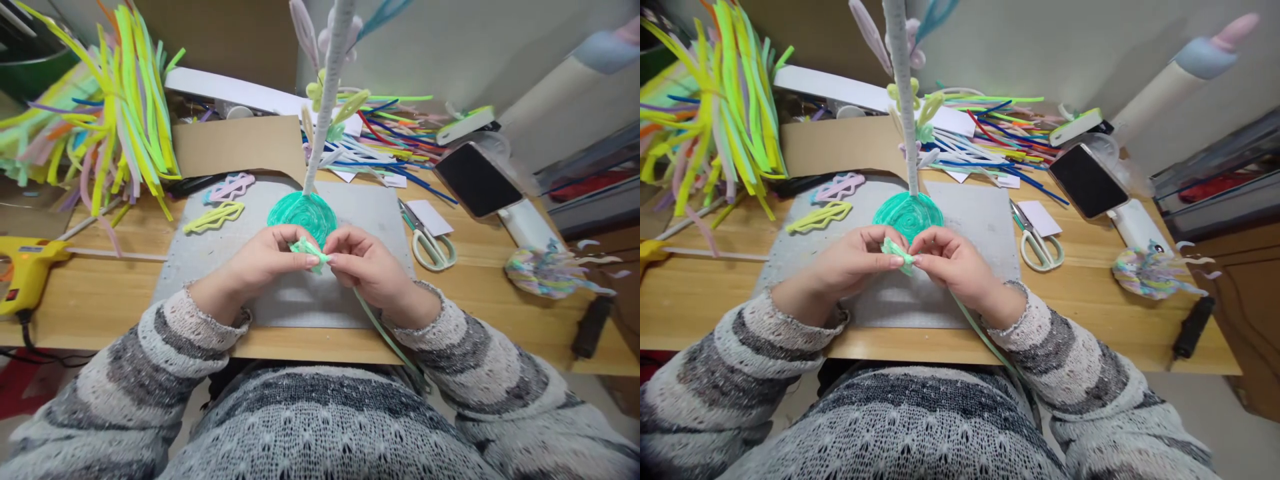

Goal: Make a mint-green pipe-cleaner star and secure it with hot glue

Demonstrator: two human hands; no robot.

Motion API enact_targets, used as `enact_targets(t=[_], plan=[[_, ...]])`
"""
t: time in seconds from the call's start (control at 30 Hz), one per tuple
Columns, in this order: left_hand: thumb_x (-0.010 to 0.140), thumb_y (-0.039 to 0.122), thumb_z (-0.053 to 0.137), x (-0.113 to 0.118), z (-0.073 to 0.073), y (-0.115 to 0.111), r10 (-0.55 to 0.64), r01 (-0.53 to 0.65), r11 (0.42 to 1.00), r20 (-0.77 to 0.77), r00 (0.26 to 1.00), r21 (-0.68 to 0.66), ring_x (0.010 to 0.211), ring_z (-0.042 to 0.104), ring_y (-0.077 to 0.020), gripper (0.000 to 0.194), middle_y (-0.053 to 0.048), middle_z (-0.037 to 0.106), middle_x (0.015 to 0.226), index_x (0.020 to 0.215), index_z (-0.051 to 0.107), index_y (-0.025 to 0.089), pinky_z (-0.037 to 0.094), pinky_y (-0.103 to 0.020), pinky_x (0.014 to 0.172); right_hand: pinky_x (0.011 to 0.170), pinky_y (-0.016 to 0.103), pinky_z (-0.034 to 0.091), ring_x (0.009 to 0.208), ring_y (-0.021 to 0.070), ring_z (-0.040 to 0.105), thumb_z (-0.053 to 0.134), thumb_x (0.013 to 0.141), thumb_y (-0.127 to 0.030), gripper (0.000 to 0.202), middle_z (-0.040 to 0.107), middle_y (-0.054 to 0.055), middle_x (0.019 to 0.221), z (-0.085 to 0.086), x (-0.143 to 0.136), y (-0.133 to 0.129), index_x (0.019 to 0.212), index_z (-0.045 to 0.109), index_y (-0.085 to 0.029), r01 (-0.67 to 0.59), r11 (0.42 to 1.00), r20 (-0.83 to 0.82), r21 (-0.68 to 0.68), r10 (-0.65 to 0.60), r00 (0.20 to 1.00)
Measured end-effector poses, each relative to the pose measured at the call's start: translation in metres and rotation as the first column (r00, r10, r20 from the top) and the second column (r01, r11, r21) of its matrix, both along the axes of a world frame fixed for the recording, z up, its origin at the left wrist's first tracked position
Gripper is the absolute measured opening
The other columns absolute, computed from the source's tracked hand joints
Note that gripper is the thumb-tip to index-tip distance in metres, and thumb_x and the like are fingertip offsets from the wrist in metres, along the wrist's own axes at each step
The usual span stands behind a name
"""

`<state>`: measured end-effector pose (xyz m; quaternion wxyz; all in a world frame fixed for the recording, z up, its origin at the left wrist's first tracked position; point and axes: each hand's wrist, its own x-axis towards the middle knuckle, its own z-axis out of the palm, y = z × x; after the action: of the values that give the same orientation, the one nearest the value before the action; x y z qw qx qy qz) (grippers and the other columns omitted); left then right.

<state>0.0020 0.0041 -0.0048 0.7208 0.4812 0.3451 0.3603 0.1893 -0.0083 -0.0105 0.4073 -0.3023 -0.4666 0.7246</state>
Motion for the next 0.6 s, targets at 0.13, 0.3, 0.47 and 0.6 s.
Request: enact_targets(t=[0.13, 0.3, 0.47, 0.6], plan=[[0.061, 0.021, 0.086, 0.008, -0.004, -0.003, 0.081, -0.047, 0.979, 0.164, 0.983, -0.2, 0.064, 0.06, -0.0079, 0.024, 0.003, 0.067, 0.069, 0.068, 0.064, 0.015, 0.046, -0.022, 0.066, 0.037, 0.019, 0.02, 0.039, 0.003, 0.028, 0.074, 0.079, -0.029, 0.015, 0.045, -0.011, 0.052, -0.006, -0.006, -0.004, 0.083, 0.063, -0.021, 0.13, 0.988, 0.0, 0.085, -0.131, 0.991], [0.06, 0.017, 0.086, 0.014, -0.007, -0.006, 0.161, -0.096, 0.963, 0.251, 0.954, -0.253, 0.067, 0.062, -0.0091, 0.026, 0.003, 0.066, 0.07, 0.066, 0.061, 0.016, 0.049, -0.024, 0.07, 0.054, 0.021, 0.044, 0.057, 0.0073, 0.052, 0.081, 0.071, -0.034, 0.024, 0.062, -0.004, 0.067, -0.009, -0.011, -0.007, 0.08, 0.063, -0.02, 0.28, 0.941, 0.079, 0.192, -0.299, 0.951], [0.062, 0.022, 0.085, 0.017, -0.016, -0.009, 0.214, -0.185, 0.971, 0.209, 0.954, -0.151, 0.073, 0.061, -0.0096, 0.026, 0.003, 0.066, 0.076, 0.072, 0.061, 0.017, 0.047, -0.025, 0.075, 0.056, 0.026, 0.047, 0.058, 0.0096, 0.053, 0.081, 0.069, -0.041, 0.028, 0.061, -0.003, 0.064, -0.01, -0.011, -0.007, 0.076, 0.064, -0.019, 0.352, 0.912, 0.163, 0.209, -0.387, 0.907], [0.066, 0.023, 0.083, 0.018, -0.016, -0.01, 0.245, -0.253, 0.965, 0.103, 0.964, 0.074, 0.082, 0.06, -0.0112, 0.022, 0.002, 0.065, 0.082, 0.075, 0.064, 0.018, 0.046, -0.026, 0.083, 0.051, 0.024, 0.042, 0.054, 0.0088, 0.049, 0.08, 0.07, -0.04, 0.026, 0.056, -0.005, 0.059, -0.013, -0.009, -0.006, 0.076, 0.066, -0.019, 0.397, 0.897, 0.139, 0.195, -0.426, 0.894]])
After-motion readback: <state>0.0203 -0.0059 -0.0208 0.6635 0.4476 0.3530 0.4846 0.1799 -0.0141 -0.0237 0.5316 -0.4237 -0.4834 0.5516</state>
